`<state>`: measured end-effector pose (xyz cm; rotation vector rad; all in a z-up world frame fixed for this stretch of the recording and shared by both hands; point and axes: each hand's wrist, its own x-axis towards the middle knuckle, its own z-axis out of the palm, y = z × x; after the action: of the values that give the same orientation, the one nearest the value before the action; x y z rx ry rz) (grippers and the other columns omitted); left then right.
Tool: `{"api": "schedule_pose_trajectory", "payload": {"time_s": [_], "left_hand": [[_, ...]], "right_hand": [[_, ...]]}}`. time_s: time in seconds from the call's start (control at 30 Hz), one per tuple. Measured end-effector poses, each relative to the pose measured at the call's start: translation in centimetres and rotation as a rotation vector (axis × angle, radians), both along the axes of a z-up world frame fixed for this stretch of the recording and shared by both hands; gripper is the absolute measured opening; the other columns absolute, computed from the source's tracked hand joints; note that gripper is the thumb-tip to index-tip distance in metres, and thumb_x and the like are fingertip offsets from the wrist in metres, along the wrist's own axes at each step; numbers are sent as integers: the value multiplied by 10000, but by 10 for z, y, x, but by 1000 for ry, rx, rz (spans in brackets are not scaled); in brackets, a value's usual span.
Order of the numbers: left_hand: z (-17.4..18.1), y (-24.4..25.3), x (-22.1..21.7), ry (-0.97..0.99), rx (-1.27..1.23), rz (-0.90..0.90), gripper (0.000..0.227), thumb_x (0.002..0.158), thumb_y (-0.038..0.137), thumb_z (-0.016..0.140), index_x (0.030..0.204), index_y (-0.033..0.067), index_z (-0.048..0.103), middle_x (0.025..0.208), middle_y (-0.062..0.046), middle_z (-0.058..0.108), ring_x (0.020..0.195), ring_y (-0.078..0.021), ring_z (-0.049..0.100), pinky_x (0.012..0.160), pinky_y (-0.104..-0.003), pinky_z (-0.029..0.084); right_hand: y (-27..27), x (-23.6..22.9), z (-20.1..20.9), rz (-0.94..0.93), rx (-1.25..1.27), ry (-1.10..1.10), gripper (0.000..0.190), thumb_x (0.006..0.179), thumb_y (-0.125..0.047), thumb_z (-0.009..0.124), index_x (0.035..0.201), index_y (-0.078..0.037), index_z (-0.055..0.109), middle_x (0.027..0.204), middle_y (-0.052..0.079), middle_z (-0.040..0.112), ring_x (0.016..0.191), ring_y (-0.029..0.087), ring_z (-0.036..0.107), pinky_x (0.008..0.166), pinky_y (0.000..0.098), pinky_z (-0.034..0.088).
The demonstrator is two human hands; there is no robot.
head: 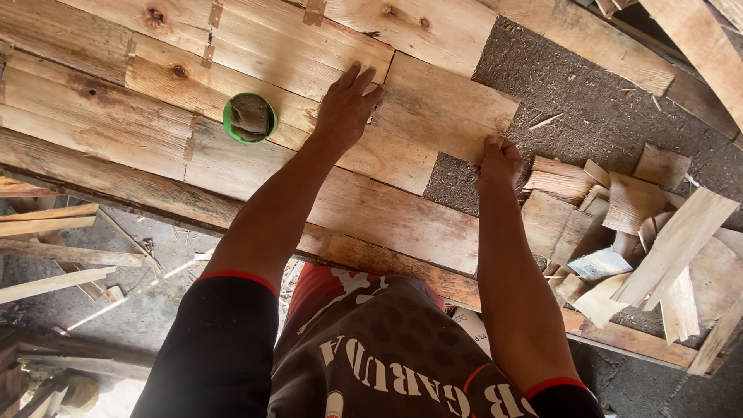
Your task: Fitting thin pieces of wood veneer together to create a flat surface.
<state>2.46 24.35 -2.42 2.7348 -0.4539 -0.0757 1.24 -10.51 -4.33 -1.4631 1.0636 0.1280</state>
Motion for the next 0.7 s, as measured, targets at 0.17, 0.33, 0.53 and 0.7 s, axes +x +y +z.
{"api": "schedule_pose_trajectory", "payload": {"time_s": [0.17, 0.33, 0.53, 0.7], "left_hand": [[-6, -1, 3, 48, 36, -9, 484, 989, 196, 683, 1465, 172, 597, 1617, -123, 335, 1509, -368, 280, 1162, -490, 382], [4, -2, 4, 134, 43, 3, 567, 959, 273, 707, 1496, 194, 544, 1625, -117, 309, 1517, -361, 247, 1185, -486, 349], [-1, -2, 4, 83, 51, -21, 633, 912, 281, 762, 1503, 181, 560, 1629, -115, 324, 1523, -359, 254, 1175, -478, 375], [0, -5, 4, 49, 57, -11, 638, 880, 299, 798, 1467, 163, 587, 1618, -123, 359, 1515, -364, 274, 1155, -450, 420]], "right_hand": [[3, -4, -10, -3, -23, 26, 131, 992, -258, 718, 1020, -141, 665, 883, 3, 725, 617, 143, 600, 494, 328, 490], [6, -5, -11, -28, -31, 35, 122, 985, -242, 720, 1020, -142, 660, 876, -8, 732, 625, 125, 622, 489, 319, 503], [6, -3, -6, 25, -30, -1, 138, 986, -250, 719, 1034, -127, 682, 857, 32, 717, 607, 133, 638, 465, 293, 523], [13, 0, 13, 83, -143, 78, 184, 956, -262, 735, 1030, -100, 689, 843, 32, 727, 586, 119, 672, 466, 287, 590]]}}
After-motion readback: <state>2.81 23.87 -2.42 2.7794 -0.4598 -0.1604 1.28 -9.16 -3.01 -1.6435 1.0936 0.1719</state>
